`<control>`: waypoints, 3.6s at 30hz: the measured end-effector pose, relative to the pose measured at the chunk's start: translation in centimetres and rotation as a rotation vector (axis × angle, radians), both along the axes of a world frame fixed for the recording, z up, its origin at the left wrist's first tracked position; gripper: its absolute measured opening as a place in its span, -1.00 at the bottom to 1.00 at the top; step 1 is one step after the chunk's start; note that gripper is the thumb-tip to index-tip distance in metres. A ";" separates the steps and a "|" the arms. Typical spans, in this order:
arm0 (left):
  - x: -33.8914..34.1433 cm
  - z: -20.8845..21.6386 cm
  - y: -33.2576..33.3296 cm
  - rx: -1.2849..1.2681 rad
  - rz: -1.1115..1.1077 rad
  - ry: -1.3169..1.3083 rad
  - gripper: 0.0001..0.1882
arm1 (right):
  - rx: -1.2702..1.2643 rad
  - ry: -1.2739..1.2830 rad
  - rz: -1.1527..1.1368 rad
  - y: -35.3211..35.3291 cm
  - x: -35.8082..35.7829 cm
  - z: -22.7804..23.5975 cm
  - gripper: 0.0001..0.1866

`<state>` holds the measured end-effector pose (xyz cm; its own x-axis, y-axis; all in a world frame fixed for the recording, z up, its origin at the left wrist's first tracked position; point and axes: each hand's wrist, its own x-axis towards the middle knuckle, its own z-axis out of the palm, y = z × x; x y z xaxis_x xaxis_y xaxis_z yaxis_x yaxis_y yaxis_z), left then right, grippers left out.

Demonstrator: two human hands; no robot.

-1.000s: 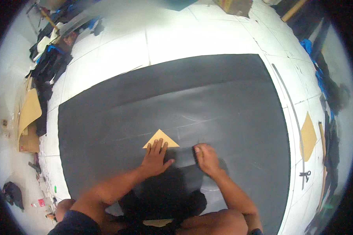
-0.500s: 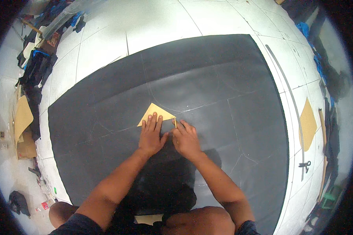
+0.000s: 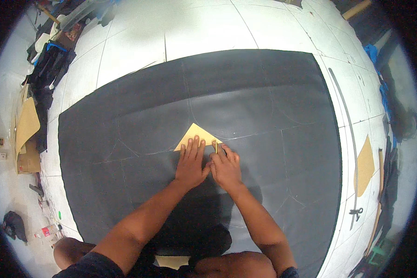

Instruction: The person uses a pencil and a cardboard triangle to outline shapes on a large black fabric sheet laid on the floor.

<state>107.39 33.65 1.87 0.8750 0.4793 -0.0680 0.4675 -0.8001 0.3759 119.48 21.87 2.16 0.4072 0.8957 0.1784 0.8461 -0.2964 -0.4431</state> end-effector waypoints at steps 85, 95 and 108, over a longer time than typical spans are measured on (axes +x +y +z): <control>-0.2 0.1 0.3 -0.017 0.019 -0.088 -0.13 | -0.082 0.021 0.004 0.1 -0.2 1.2 -0.80; -0.2 0.8 0.4 -0.011 0.016 -0.110 -0.11 | 0.272 0.372 -0.035 6.5 2.4 5.5 -0.74; -0.3 -0.2 0.4 -0.225 -0.027 -0.040 -0.19 | 0.042 0.622 0.214 12.2 0.1 3.2 -0.80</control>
